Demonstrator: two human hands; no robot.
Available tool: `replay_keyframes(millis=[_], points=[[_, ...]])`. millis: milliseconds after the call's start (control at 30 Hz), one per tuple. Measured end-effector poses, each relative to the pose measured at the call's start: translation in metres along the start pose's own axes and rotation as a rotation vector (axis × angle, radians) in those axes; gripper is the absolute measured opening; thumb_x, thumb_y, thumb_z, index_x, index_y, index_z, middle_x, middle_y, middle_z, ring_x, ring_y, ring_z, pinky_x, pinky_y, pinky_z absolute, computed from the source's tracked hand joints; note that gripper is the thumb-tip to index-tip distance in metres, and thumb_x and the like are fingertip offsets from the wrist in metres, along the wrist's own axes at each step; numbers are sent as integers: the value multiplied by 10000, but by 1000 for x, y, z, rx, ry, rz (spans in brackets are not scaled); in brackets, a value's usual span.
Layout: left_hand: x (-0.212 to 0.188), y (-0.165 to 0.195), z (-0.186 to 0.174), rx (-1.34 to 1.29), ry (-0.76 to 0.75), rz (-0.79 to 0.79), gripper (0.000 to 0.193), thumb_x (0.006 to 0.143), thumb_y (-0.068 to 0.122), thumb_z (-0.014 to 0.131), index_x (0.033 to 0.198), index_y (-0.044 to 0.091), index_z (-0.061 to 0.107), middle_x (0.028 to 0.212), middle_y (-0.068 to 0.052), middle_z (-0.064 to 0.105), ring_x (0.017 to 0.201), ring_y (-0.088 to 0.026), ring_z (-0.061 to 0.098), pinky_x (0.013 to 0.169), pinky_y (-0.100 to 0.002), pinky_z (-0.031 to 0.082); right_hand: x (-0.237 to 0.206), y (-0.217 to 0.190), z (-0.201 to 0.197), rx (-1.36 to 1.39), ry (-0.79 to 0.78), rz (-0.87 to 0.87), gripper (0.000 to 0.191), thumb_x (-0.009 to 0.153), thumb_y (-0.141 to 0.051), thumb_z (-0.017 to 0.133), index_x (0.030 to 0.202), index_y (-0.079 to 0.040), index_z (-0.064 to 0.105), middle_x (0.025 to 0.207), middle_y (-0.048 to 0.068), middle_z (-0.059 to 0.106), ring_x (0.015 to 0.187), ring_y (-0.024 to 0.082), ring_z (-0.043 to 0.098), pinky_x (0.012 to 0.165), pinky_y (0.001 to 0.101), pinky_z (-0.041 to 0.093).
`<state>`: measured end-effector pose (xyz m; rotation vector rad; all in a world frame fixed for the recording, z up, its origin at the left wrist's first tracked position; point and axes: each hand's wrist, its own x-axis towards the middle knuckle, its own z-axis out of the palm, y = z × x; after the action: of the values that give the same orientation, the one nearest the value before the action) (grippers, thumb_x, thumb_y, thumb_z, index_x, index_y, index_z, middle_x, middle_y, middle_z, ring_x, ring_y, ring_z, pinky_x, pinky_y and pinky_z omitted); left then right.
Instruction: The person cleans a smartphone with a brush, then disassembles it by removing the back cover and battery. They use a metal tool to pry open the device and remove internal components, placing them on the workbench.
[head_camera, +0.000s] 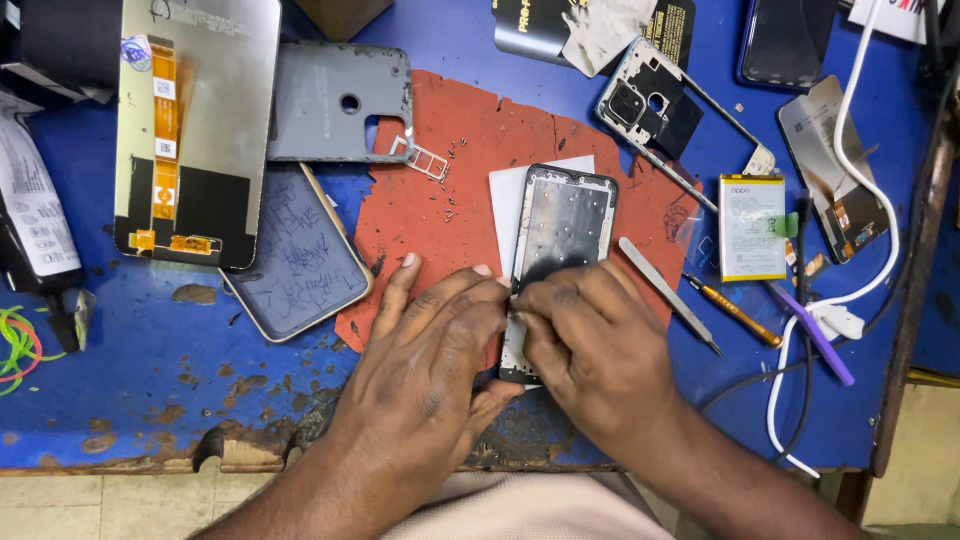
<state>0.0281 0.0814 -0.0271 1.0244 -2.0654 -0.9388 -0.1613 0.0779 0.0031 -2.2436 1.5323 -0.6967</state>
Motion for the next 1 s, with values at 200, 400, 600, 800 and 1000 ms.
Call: replay_keyframes(millis=[200,400,600,800,1000], points=[[-1,0,2,5,-2,-3,663,796,169,811,1317,9,433,1362,-185,565,1354,-376,516,1187,-663,212,-7,-2,1,16,16,-14,209,812,25,767,1006,4,691,948,125,653,856,280,669,753,380,549],[0,1,1,22,-5,-2,631,818,166,802,1312,35,432,1369,-173,566,1368,-366,512,1197,-667,213,-7,1,4,35,35,38,203,843,34,755,1033,0,693,980,125,666,868,249,696,749,344,568],[3,1,-1,25,-32,-13,770,795,162,793,1435,20,388,1361,-138,604,1348,-347,513,1187,-651,213,-9,-4,2,10,12,2,226,812,39,756,1026,3,693,966,118,664,857,283,665,759,382,542],[4,3,-2,31,-44,-44,823,764,116,788,1473,29,378,1355,-111,614,1344,-315,518,1196,-635,212,-14,-11,0,11,-13,-26,242,795,35,788,1012,5,684,949,121,646,865,283,649,757,384,541],[4,2,-1,34,-48,-43,849,743,116,791,1476,23,372,1346,-119,607,1330,-320,520,1200,-634,206,-14,-11,2,17,-8,-28,246,793,48,785,1016,10,687,950,114,646,859,270,653,756,370,546]])
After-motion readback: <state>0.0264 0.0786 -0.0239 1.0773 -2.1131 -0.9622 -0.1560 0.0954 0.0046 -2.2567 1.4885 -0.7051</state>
